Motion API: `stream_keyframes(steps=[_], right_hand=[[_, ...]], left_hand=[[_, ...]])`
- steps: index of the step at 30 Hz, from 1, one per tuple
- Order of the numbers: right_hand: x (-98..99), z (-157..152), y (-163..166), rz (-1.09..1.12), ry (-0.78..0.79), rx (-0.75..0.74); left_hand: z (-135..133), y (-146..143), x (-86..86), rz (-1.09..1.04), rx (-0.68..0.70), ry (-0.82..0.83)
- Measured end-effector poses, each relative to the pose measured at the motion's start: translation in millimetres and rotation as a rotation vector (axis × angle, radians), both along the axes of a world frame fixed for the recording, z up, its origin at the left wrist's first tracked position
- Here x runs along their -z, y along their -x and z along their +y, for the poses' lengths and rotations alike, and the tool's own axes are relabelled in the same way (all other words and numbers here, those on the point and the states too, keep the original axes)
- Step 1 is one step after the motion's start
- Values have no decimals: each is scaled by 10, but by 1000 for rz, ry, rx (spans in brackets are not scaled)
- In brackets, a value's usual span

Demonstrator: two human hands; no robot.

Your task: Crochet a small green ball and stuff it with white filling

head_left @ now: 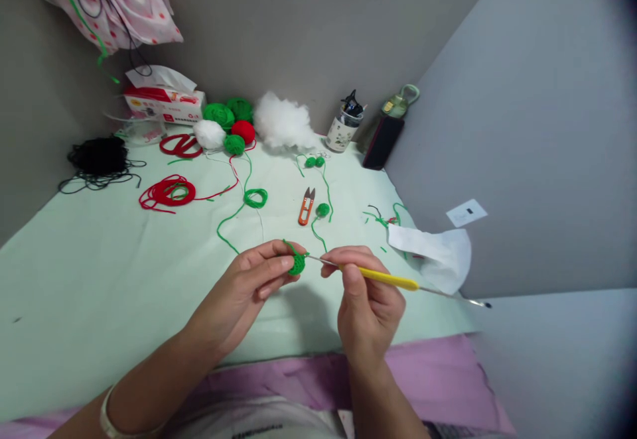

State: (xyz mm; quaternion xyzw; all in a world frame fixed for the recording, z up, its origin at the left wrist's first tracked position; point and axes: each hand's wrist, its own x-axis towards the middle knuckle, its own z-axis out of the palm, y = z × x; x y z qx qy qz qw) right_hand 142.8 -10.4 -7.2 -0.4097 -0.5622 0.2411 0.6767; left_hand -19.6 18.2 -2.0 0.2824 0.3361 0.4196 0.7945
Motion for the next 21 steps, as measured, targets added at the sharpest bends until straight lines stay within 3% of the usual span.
stream_keyframes(steps=[12, 21], right_hand=[[6, -11, -4, -63, -18, 28], [31, 15, 22, -23, 25, -117]], left_hand=[[-8, 14, -4, -5, 3, -21], [-53, -1, -64, 3, 35, -57]])
